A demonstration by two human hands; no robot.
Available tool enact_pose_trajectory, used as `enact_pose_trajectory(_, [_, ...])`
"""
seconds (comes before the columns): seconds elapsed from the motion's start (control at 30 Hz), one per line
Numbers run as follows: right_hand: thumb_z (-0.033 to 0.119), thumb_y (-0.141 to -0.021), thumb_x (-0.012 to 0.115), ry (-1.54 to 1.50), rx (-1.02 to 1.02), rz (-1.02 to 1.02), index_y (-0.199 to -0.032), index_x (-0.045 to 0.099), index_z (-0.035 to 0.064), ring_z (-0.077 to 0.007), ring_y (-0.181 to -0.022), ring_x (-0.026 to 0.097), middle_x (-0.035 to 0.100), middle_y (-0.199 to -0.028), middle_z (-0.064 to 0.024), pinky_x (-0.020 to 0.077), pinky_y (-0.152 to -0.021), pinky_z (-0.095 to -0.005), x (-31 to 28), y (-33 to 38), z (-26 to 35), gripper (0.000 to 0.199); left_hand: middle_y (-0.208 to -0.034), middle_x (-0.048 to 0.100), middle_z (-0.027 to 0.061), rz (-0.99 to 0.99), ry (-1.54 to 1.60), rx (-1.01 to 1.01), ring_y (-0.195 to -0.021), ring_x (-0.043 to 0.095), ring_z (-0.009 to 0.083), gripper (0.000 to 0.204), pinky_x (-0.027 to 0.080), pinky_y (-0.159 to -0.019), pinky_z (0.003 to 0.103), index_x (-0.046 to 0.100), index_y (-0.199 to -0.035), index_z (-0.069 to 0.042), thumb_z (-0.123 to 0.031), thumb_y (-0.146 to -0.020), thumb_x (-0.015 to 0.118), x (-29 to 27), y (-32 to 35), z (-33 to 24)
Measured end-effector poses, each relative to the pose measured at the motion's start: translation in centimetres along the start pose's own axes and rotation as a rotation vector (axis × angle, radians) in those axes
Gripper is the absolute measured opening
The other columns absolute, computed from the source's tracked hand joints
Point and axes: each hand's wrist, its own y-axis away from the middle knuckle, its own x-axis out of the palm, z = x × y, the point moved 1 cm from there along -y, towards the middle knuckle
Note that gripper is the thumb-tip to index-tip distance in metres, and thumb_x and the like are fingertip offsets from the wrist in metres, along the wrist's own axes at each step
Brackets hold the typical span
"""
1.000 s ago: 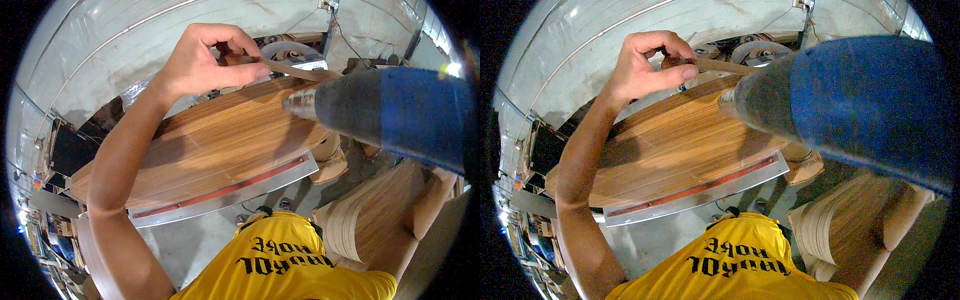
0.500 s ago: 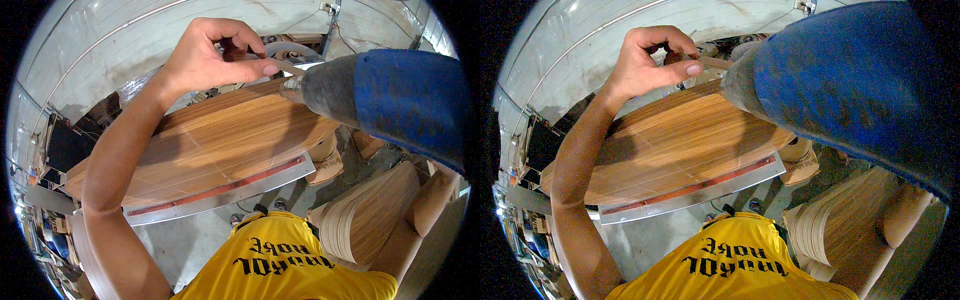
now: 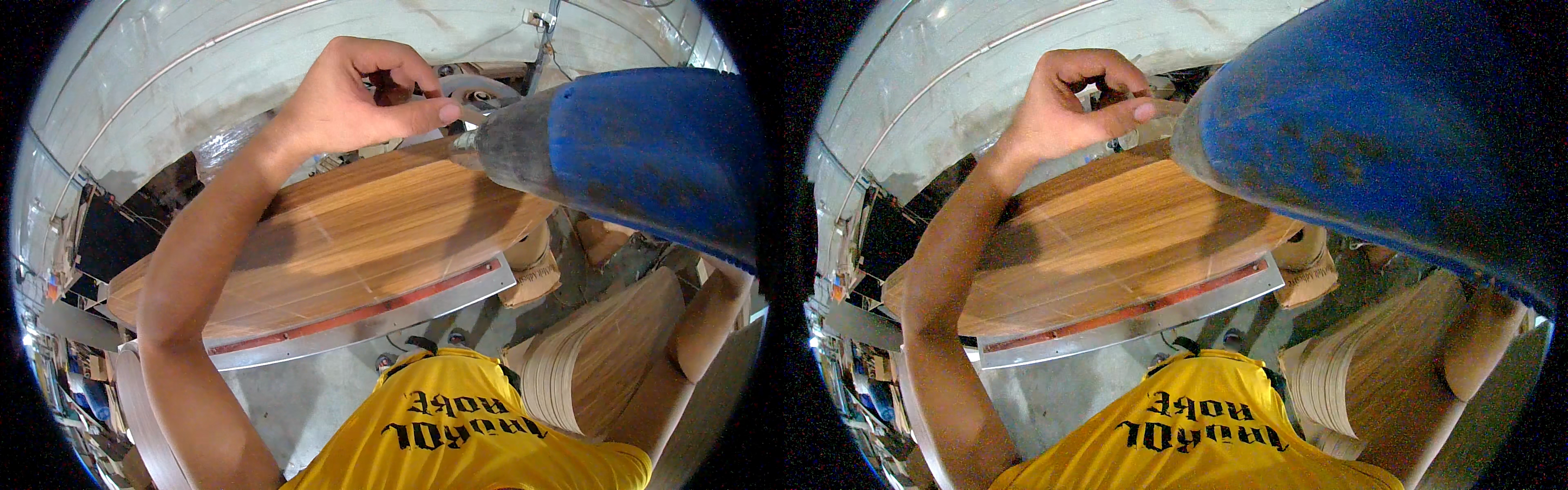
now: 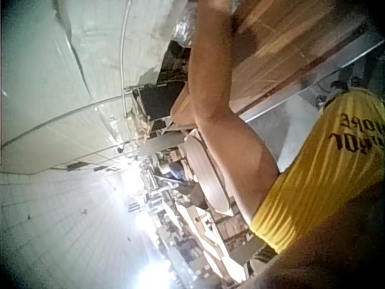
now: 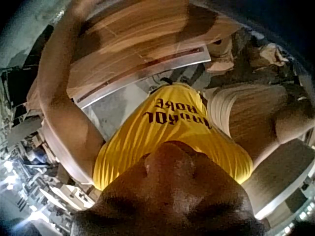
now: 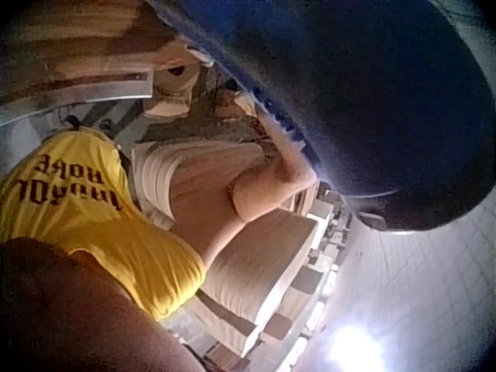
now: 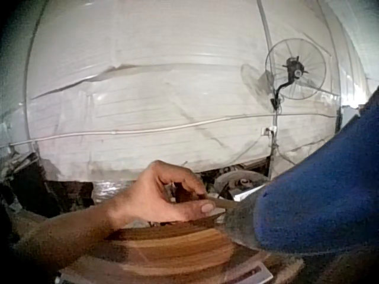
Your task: The person applies a wooden edge banding strip to the perimeter of an oval tabletop, using a heat gun to activate the adhesive and shears to trim the strip.
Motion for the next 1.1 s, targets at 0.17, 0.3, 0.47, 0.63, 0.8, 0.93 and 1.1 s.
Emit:
enact_pose_trajectory(0.17, [0.011,-0.074,0.083,-0.009,-0.008,0.002,-0.103,0.066,0.0063,-0.0306,-0.080,0.068,0.068,-0.091,-0.0137,0.0545,-0.074,-0.0411,0.4,-0.3,0.1,0.034,-0.078,0.069,-0.0009,0.007,0.017,0.008,-0.068,0.054,0.0052,0.016,0.043,-0.060,0.023,0.075,-0.085,-0.005,-0.019,-0.084,0.083,0.0,0.0,0.1])
enact_pose_trajectory(0.3, [0.011,-0.074,0.083,-0.011,-0.012,0.008,-0.103,0.066,0.0066,-0.0306,-0.081,0.068,0.069,-0.091,-0.0136,0.0545,-0.075,-0.0410,0.6,-0.5,0.1,0.034,-0.080,0.070,0.0007,0.021,0.043,0.002,-0.071,0.057,0.0066,0.016,0.045,-0.062,0.024,0.075,-0.088,-0.003,-0.018,-0.087,0.081,0.0,-0.1,0.1])
enact_pose_trajectory(0.47, [0.011,-0.074,0.083,-0.017,-0.021,0.009,-0.104,0.067,0.0069,-0.0307,-0.082,0.068,0.069,-0.092,-0.0135,0.0547,-0.076,-0.0410,0.8,-0.9,0.4,0.035,-0.085,0.073,0.0039,0.017,0.101,-0.026,-0.077,0.062,0.0085,0.016,0.051,-0.069,0.025,0.075,-0.093,0.000,-0.016,-0.093,0.075,0.1,-0.1,-0.1])
enact_pose_trajectory(0.63, [0.012,-0.074,0.083,-0.025,-0.028,0.009,-0.104,0.067,0.0073,-0.0308,-0.083,0.068,0.070,-0.093,-0.0134,0.0548,-0.077,-0.0410,1.2,-1.4,0.4,0.035,-0.087,0.073,0.0034,0.025,0.126,-0.064,-0.080,0.063,0.0081,0.016,0.053,-0.073,0.026,0.074,-0.096,0.002,-0.013,-0.096,0.070,-0.1,-0.1,0.3])
enact_pose_trajectory(0.8, [0.012,-0.074,0.083,-0.021,-0.029,0.018,-0.105,0.068,0.0076,-0.0309,-0.084,0.069,0.070,-0.094,-0.0134,0.0549,-0.078,-0.0409,1.1,-1.6,0.5,0.035,-0.087,0.072,0.0028,0.039,0.149,-0.058,-0.082,0.063,0.0075,0.016,0.053,-0.075,0.026,0.073,-0.097,0.003,-0.011,-0.098,0.066,0.0,-0.3,0.7])
enact_pose_trajectory(0.93, [0.012,-0.073,0.083,-0.022,-0.028,0.020,-0.105,0.068,0.0079,-0.0309,-0.085,0.069,0.070,-0.095,-0.0133,0.0550,-0.079,-0.0409,1.0,-1.8,0.7,0.035,-0.088,0.072,0.0024,0.040,0.175,-0.041,-0.083,0.063,0.0072,0.016,0.053,-0.075,0.025,0.073,-0.099,0.003,-0.011,-0.099,0.065,-0.2,-0.3,0.7])
enact_pose_trajectory(1.1, [0.012,-0.073,0.083,-0.023,-0.027,0.029,-0.105,0.068,0.0082,-0.0310,-0.086,0.069,0.071,-0.096,-0.0132,0.0551,-0.080,-0.0408,1.3,-2.0,1.0,0.035,-0.089,0.072,0.0016,0.031,0.191,-0.036,-0.083,0.063,0.0066,0.018,0.053,-0.075,0.025,0.072,-0.098,0.003,-0.013,-0.101,0.064,0.0,-0.3,0.7])
